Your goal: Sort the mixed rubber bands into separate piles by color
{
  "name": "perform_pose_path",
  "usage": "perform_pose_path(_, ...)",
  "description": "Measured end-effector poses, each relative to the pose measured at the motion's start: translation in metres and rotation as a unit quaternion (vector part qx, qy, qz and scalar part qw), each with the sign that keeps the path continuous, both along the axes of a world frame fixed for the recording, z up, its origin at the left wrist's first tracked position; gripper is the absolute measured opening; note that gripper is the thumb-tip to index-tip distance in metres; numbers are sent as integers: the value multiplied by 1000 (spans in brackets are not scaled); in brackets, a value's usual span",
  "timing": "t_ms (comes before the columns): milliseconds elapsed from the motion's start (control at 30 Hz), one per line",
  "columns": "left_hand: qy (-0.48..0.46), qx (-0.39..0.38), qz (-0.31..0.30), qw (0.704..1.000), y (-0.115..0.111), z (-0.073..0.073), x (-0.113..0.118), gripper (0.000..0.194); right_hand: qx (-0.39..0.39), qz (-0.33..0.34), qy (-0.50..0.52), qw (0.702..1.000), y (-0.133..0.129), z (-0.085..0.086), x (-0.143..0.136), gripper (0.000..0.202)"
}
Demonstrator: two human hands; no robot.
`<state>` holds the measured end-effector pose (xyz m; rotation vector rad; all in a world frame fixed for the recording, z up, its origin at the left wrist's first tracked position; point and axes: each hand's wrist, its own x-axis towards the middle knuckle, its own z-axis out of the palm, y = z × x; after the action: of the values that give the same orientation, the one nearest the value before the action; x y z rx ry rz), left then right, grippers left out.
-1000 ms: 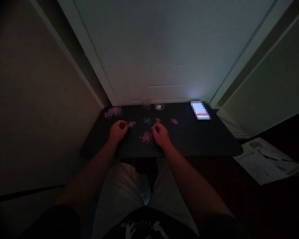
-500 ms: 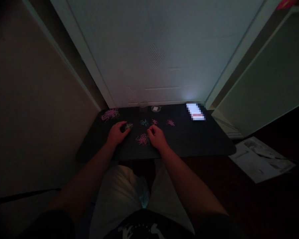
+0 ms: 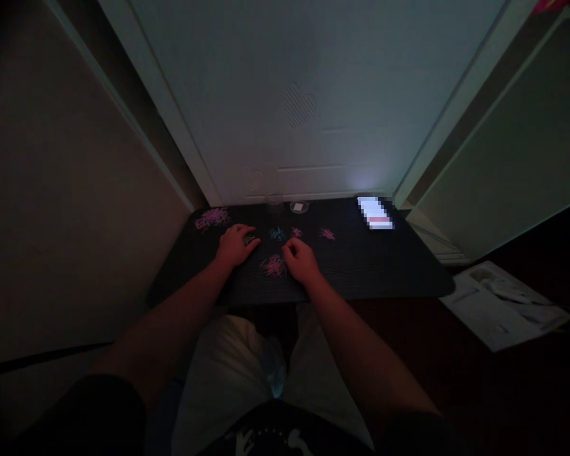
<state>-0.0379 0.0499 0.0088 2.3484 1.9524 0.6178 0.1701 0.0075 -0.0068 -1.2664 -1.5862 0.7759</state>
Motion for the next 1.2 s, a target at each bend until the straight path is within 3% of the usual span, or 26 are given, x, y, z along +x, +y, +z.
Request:
perform_pose_path(133,-11,-7,21,1000,9,-4,0,33,-11,4,4,1000,1,-2,1,19)
perform_pose_path(400,-58,41,-7,997,12,-12,-4,22,1,5,-5,1000,-1,1,1,20)
perform_pose_path(733,-43,22,-1,999,8,-7,-2,21,5,-1,-13,1000,0,1,1,19)
perform_pose_path(867,-32,56,7,998,0,-2,1,19,-2,4,-6,1000,2,-1,1,19)
perform_pose_path(1000,-63,85,-41,993,-15,4,4,17,-8,-2,-6,1000,4,-3,2,19)
perform_pose_path(1100,-94,46,-128,986,-30,6,7,17,-2,-1,-2,1000,5,-3,1,19)
perform_pose_path(1200,-94,-3,-159,983,-45,5,8,23,1,2,-1,1000,5,-2,1,19)
